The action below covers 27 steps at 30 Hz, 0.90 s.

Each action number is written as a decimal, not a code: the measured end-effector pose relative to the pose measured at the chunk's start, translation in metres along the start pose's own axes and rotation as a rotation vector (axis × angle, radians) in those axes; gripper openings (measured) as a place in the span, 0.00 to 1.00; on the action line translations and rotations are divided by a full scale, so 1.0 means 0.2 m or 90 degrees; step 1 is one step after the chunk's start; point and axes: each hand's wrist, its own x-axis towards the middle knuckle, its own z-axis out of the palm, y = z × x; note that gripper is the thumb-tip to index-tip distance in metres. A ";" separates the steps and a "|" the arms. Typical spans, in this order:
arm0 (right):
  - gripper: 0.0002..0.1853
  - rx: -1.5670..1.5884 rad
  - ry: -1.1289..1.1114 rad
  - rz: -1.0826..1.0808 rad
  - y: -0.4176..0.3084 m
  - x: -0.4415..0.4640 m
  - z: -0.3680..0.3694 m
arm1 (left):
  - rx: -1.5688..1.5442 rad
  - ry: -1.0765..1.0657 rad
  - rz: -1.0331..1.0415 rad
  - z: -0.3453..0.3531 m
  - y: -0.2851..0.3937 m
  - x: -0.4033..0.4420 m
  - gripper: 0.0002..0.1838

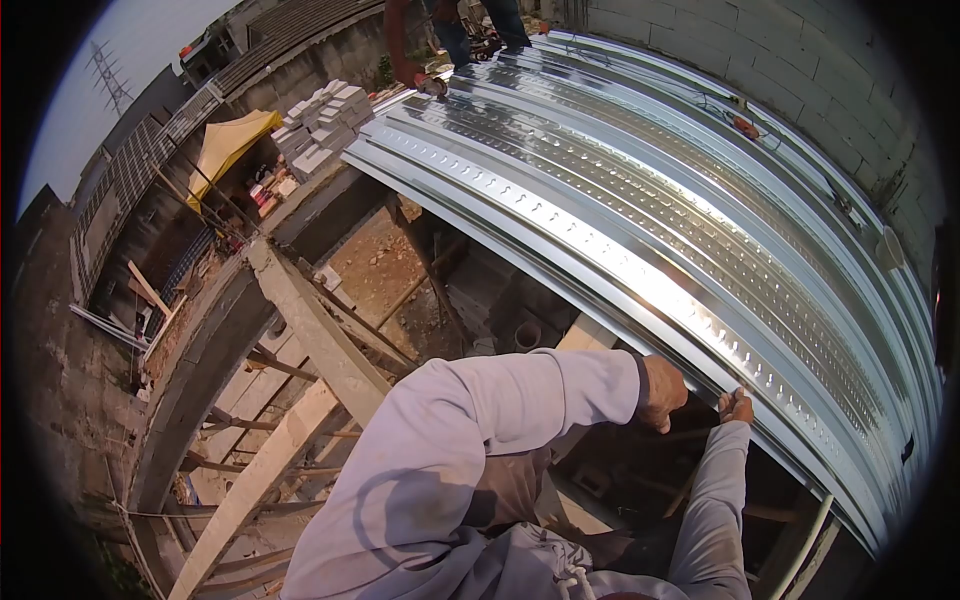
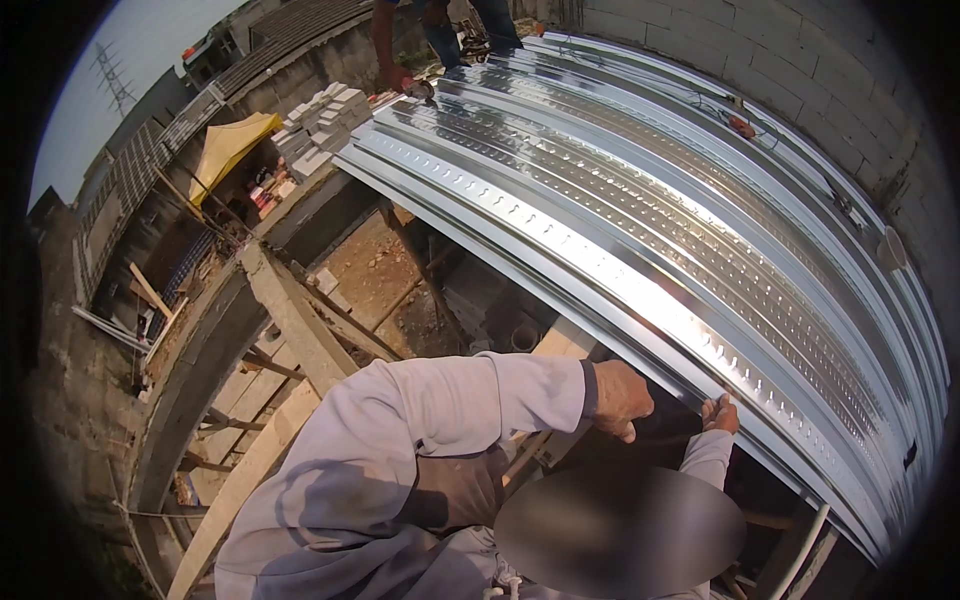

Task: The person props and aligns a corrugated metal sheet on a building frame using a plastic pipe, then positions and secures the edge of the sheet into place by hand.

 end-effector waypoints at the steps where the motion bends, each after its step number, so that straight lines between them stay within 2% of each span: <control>1: 0.10 0.002 -0.003 0.003 0.00 0.00 0.00 | 0.001 -0.001 0.000 0.00 0.00 0.00 0.19; 27: 0.11 0.004 0.009 -0.010 -0.02 -0.06 0.02 | -0.007 0.010 0.005 0.00 0.00 0.00 0.19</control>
